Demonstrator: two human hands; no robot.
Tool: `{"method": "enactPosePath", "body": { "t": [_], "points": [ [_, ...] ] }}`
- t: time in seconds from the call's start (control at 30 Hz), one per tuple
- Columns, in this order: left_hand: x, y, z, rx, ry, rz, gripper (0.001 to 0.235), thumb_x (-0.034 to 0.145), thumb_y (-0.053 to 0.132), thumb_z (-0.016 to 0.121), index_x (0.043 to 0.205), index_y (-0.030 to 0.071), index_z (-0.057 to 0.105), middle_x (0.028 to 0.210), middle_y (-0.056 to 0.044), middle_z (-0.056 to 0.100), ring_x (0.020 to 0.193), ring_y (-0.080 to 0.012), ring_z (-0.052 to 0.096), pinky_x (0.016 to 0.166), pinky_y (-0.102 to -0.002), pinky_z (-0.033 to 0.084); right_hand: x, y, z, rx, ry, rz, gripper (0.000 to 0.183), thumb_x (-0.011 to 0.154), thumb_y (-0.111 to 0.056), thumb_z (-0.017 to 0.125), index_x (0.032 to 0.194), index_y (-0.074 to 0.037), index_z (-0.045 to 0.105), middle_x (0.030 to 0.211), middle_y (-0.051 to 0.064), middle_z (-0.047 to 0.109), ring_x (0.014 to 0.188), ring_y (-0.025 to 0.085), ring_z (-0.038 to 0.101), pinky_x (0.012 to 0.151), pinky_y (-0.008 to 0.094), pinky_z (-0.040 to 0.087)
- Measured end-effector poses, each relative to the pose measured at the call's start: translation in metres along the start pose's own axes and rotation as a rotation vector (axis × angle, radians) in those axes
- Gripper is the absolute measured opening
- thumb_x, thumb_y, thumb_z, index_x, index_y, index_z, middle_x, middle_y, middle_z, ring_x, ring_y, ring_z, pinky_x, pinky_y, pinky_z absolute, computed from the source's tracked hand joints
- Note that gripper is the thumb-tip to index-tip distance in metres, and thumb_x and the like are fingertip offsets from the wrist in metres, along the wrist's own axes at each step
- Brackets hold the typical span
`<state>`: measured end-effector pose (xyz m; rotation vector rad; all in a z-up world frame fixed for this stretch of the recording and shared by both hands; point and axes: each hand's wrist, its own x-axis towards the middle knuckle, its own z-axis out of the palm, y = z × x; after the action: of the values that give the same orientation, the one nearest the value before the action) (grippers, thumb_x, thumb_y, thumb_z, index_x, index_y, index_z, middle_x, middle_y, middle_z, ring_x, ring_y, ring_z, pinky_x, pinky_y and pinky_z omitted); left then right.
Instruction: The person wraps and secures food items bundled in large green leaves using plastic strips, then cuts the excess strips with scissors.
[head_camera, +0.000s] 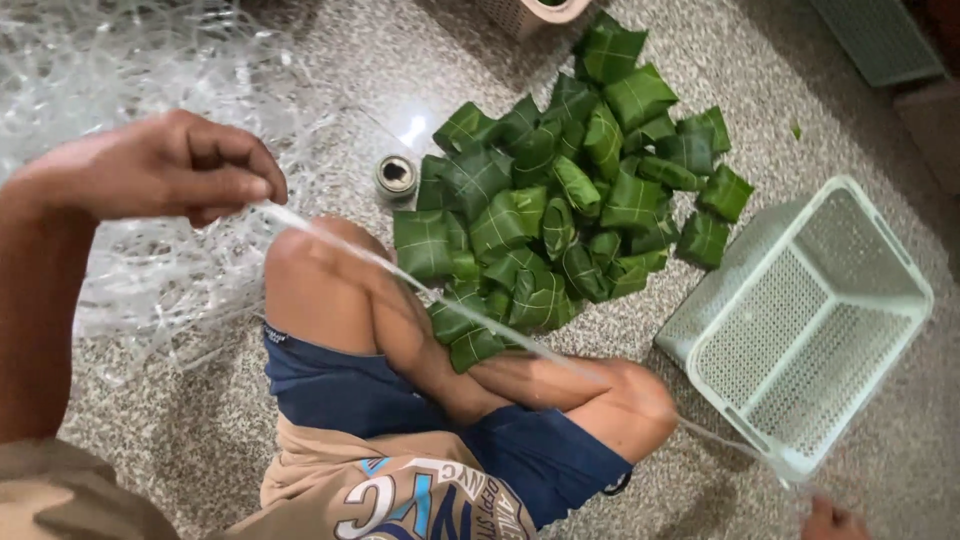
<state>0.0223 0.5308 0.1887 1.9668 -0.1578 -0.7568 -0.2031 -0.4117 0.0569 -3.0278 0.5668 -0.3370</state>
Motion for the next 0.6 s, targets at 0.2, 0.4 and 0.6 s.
{"method": "enactPosePath", "body": {
  "t": [0.2,0.4,0.6],
  "points": [
    [0.045,0.078,0.077,0.211,-0.178,0.465,0.020,0.095,0.022,0.059,0.107,0.013,0.073,0.091,0.001,0.080,0.072,-0.0117,0.077,0.064,-0.029,0.062,-0.032,-0.009,-0.012,-0.121,0.067,0.033,0.048,0.109,-0.022,0.081,0.132,0.017,0.065,0.116,0.034,0.064,0.101,0.046,0.060,0.087,0.054,0.049],
    [0.109,0.138,0.191,0.226,-0.432,0.441,0.018,0.093,0.018,0.058,0.106,0.013,0.069,0.080,-0.006,0.073,0.064,-0.0255,0.064,0.059,-0.044,0.050,-0.037,-0.286,-0.072,0.359,-0.015,-0.127,0.056,0.085,0.010,0.062,0.140,-0.002,0.059,0.137,0.013,0.064,0.132,0.032,0.055,0.120,0.045,0.038],
    [0.150,0.090,0.268,0.329,-0.416,0.290,0.039,0.096,0.049,0.061,0.121,0.020,0.065,0.094,-0.019,0.076,0.094,-0.0430,0.074,0.081,-0.057,0.060,-0.111,-0.445,0.024,1.470,-0.501,0.370,0.020,0.103,-0.003,0.056,0.119,-0.013,0.063,0.074,0.001,0.061,0.038,0.006,0.045,0.036,0.016,0.037]
  ]
}}
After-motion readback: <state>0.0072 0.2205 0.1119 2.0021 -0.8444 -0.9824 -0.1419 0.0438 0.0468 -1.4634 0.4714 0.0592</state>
